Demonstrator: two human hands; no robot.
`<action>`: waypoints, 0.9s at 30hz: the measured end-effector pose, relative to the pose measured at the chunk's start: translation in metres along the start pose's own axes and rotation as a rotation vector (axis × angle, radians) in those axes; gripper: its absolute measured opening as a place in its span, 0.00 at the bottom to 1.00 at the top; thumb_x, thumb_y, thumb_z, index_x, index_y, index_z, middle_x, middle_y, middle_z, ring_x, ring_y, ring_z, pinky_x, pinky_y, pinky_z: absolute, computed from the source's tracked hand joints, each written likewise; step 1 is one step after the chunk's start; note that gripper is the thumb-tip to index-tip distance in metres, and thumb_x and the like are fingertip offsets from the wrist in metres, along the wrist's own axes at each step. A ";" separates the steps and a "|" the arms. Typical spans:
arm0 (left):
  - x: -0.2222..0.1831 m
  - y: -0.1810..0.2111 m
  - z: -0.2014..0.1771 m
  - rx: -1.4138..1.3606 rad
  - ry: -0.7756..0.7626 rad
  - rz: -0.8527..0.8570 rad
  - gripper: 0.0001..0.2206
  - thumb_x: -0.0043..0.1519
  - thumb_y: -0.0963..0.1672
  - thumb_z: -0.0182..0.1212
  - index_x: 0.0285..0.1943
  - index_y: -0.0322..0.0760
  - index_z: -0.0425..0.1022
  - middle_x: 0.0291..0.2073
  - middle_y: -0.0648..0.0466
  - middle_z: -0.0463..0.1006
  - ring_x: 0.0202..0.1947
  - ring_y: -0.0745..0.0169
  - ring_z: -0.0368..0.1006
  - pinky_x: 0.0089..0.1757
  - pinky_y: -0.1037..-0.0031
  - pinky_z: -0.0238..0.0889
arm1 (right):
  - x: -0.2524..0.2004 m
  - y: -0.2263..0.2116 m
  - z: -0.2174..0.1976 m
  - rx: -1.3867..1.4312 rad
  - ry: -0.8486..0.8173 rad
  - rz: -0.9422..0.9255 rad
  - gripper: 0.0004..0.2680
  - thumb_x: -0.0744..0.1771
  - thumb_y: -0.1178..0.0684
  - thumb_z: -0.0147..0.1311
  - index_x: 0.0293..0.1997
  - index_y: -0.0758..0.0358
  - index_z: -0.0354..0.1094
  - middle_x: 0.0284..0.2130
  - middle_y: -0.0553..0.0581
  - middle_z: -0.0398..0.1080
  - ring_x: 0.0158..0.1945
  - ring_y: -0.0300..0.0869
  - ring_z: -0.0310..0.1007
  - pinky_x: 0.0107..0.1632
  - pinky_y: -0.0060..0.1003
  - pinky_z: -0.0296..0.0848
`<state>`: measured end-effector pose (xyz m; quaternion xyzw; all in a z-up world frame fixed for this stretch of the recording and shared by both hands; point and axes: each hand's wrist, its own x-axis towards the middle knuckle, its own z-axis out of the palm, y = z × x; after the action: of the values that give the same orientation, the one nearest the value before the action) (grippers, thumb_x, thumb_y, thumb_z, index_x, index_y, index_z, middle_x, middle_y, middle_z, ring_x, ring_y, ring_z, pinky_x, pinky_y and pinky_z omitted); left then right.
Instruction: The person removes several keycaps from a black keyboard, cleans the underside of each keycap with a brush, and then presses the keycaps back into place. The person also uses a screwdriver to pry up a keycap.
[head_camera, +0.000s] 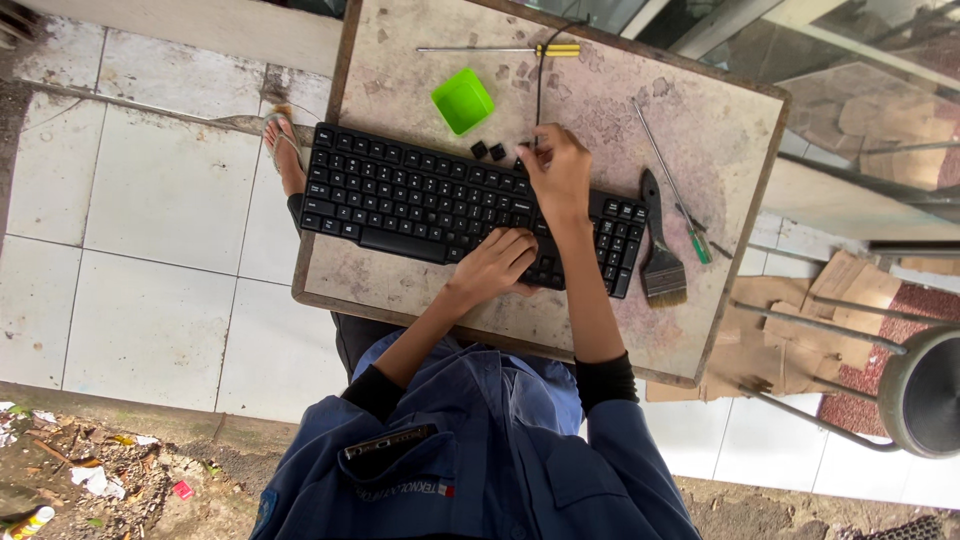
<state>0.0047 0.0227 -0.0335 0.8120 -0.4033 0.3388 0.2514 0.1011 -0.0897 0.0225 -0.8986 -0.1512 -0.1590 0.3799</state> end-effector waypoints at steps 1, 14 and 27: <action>0.001 -0.001 -0.002 0.007 0.004 -0.002 0.20 0.49 0.52 0.58 0.34 0.29 0.66 0.33 0.46 0.66 0.41 0.53 0.66 0.38 0.69 0.61 | 0.002 0.003 0.006 0.002 -0.002 -0.008 0.07 0.60 0.59 0.58 0.37 0.67 0.65 0.22 0.61 0.67 0.24 0.50 0.70 0.26 0.38 0.69; 0.007 0.001 -0.009 0.023 -0.012 0.012 0.21 0.48 0.52 0.61 0.33 0.31 0.65 0.33 0.48 0.64 0.41 0.55 0.64 0.38 0.71 0.59 | -0.070 0.053 -0.031 1.724 -0.055 0.605 0.12 0.62 0.63 0.47 0.49 0.67 0.63 0.43 0.66 0.64 0.41 0.45 0.67 0.44 0.31 0.71; 0.001 0.001 -0.001 0.033 0.061 0.008 0.19 0.48 0.51 0.58 0.33 0.29 0.67 0.33 0.46 0.66 0.41 0.53 0.66 0.38 0.70 0.61 | -0.075 -0.001 -0.061 1.946 -0.232 0.446 0.13 0.62 0.55 0.50 0.48 0.57 0.53 0.35 0.52 0.55 0.35 0.33 0.57 0.40 0.24 0.64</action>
<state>0.0045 0.0223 -0.0321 0.8037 -0.3931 0.3710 0.2488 0.0223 -0.1452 0.0332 -0.2150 -0.0798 0.1969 0.9532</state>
